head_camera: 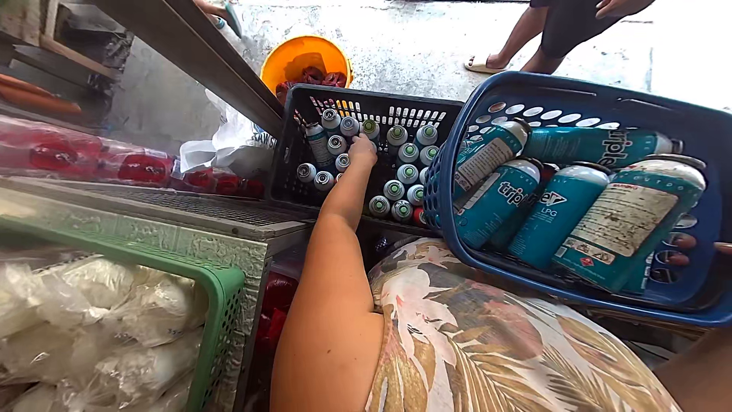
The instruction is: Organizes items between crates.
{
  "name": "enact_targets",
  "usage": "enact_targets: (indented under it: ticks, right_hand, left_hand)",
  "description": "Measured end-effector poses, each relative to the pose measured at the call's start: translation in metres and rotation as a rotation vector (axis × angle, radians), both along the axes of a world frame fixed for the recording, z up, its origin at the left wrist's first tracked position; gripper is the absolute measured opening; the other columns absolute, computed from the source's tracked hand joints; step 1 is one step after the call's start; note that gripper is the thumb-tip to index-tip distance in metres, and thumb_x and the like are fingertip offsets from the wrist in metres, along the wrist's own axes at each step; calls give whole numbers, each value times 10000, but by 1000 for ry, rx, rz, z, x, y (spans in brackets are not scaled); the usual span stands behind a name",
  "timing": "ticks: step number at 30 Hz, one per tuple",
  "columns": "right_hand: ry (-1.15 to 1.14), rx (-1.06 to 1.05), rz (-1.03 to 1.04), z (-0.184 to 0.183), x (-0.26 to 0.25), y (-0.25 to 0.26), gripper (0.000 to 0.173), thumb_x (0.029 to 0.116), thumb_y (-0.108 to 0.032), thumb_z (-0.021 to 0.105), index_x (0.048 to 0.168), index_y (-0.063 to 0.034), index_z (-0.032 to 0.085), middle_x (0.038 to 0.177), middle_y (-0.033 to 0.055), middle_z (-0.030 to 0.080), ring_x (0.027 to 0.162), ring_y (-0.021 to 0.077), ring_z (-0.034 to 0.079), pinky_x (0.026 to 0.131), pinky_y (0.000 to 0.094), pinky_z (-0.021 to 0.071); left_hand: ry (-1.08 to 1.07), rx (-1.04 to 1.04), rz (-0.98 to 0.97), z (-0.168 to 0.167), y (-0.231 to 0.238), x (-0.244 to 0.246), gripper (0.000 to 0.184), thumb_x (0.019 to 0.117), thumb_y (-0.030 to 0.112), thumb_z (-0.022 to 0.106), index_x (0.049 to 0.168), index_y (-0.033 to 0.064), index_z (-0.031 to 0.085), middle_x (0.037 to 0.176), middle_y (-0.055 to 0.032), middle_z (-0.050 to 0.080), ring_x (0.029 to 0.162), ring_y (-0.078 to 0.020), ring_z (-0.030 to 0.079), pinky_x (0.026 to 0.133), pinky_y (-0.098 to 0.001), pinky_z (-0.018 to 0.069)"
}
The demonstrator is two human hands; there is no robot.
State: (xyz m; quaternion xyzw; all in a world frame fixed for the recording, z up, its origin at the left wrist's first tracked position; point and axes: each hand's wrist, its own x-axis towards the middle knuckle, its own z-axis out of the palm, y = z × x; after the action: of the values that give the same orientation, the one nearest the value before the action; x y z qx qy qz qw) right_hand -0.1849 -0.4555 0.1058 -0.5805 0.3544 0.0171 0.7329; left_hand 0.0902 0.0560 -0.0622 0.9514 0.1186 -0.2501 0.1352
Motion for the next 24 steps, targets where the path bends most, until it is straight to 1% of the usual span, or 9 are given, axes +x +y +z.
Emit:
enact_targets:
  ticks: [2, 5, 8, 12, 15, 17, 19, 21, 24]
  right_hand:
    - [-14, 20, -5, -3, -1, -5, 314, 969, -59, 261, 1131, -154, 513, 828, 20, 691, 653, 119, 701, 570, 252, 601]
    - [-3, 19, -25, 3, -1, 2, 300, 971, -72, 275, 1139, -157, 509, 835, 25, 688, 660, 130, 705, 575, 263, 605]
    - [6, 47, -67, 16, 5, 24, 311, 976, -51, 241, 1119, -143, 500, 794, 38, 693, 617, 144, 705, 540, 264, 601]
    - [-10, 75, -76, 16, 5, 25, 303, 967, -59, 268, 1146, -147, 496, 800, 44, 698, 620, 149, 712, 535, 274, 608]
    - [16, 45, -88, 22, 7, 34, 312, 967, -49, 253, 1137, -152, 493, 779, 32, 693, 601, 133, 700, 526, 257, 597]
    - [19, 35, -82, 24, 8, 36, 329, 961, -46, 249, 1142, -155, 502, 778, 25, 698, 603, 130, 700, 533, 256, 598]
    - [22, 27, -78, 25, 8, 36, 331, 966, -43, 239, 1144, -156, 495, 776, 22, 697, 605, 125, 703, 531, 253, 600]
    - [21, 36, -77, 26, 9, 37, 338, 976, -44, 227, 1148, -158, 495, 779, 20, 700, 610, 120, 704, 531, 253, 601]
    - [48, -1, -121, 33, 11, 47, 323, 996, -34, 222, 1147, -150, 483, 771, 18, 694, 591, 117, 697, 507, 242, 588]
  left_hand:
    - [19, -42, -33, 5, -9, -4, 755, 852, 220, 785, 1448, -57, 415, 1352, -306, 574, 1183, -442, 643, 945, -591, 552]
    - [38, -126, -70, 8, -23, -12, 688, 876, 248, 747, 1435, -13, 443, 1298, -265, 621, 1164, -407, 660, 930, -589, 553]
    - [43, -258, -54, -1, -32, -20, 676, 906, 286, 729, 1448, 0, 442, 1254, -246, 657, 1161, -387, 669, 947, -587, 546]
    - [54, -335, -65, -11, -29, -25, 680, 921, 322, 737, 1430, -19, 442, 1269, -257, 638, 1172, -387, 660, 967, -570, 542]
    - [151, -389, -110, -5, -19, -15, 837, 904, 428, 776, 1493, -20, 385, 1324, -284, 612, 1235, -412, 621, 1027, -599, 499]
    - [60, -404, -61, 5, -13, -3, 844, 904, 480, 766, 1502, -6, 423, 1399, -297, 562, 1264, -430, 597, 1039, -619, 487]
    - [-139, -377, 66, 19, -13, 11, 724, 932, 390, 746, 1476, 2, 468, 1479, -294, 480, 1273, -429, 585, 1029, -577, 510]
    - [-274, -360, 197, 24, -11, 26, 661, 938, 286, 732, 1478, 8, 469, 1509, -273, 448, 1281, -394, 580, 1038, -505, 521]
    - [-206, -258, 257, 22, -10, 46, 707, 939, 314, 723, 1498, -3, 429, 1495, -268, 478, 1306, -386, 572, 1056, -510, 504]
